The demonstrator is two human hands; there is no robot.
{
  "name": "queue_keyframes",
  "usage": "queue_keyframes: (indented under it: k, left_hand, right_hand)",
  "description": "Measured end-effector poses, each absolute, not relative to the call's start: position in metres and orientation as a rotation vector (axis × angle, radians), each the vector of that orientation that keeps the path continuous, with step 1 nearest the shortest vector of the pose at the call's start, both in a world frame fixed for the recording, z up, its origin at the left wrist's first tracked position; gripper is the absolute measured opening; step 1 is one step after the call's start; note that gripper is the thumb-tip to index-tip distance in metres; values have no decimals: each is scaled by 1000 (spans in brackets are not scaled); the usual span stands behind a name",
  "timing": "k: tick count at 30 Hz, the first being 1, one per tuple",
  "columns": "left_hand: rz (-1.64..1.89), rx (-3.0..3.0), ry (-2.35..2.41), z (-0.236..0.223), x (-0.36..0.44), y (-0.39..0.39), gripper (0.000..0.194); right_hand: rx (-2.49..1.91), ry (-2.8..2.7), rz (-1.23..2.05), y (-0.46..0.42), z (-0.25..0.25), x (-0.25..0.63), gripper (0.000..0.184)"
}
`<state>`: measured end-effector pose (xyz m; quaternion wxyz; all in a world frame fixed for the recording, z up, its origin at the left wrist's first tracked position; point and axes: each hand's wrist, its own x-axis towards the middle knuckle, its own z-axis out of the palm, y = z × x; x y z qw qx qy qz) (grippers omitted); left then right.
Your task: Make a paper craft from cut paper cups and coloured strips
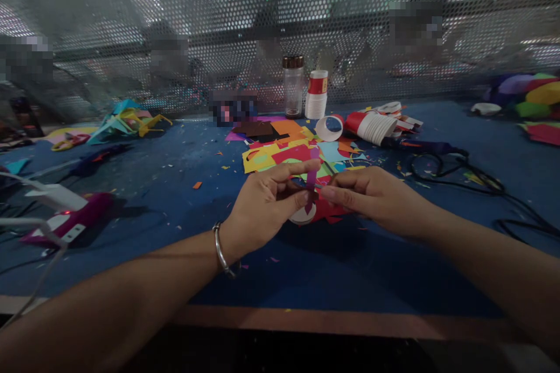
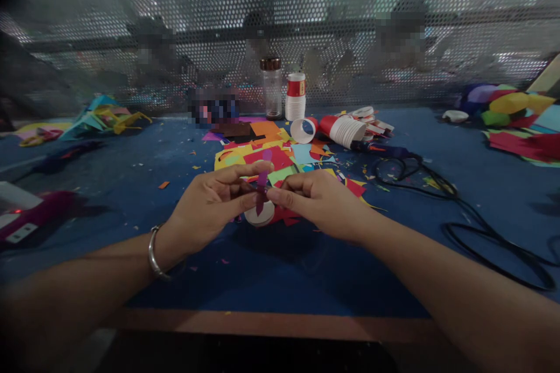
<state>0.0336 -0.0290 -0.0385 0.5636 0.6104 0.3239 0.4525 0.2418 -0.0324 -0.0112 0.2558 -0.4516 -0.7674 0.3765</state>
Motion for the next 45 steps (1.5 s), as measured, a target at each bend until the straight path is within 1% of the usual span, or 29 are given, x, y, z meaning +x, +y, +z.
queue_keyframes:
  k: [16,21,24,27,29,31,33,35,40,45]
  left_hand:
    - [1032,1583,842,-36,31,-31,55]
    - [1051,1574,897,-33,28,-33,54]
    - [1068,1590,892,-32,28,-40,55]
    - [1012,1713,889,-36,33,-50,48]
    - [910,1737,864,-41,38,-55,44]
    - [821,1746,856,-45,41,-58,47]
    - [780,1771,849,-49,43,-60,52]
    - [758,1798,829,-51,44,-61,54]
    - [698,1827,830,-53,43,-62,51]
    - [732,1943,833,-52,40,-62,50]
  right_hand:
    - [-1248,-2198,932,-31,-9,244,59]
    - [-1349,-2176,912,-30,-1,251,60]
    - [-1428,-2208,749,-23,2,261,62]
    - [-1579,-2291,476,-14,2,273,63]
    - [-1701,-2361,314,-9,1,278,58]
    - [-1809,-2412,208,-6,0,283,51]
    - [-1903,-2421,151,-4,0,287,46]
    - [-1987,-2396,111,-3,0,290,44]
    - [-2076,-2353,45,-8,-2,295,49]
    - [-2269,-2258,-60,-32,-3,290,42]
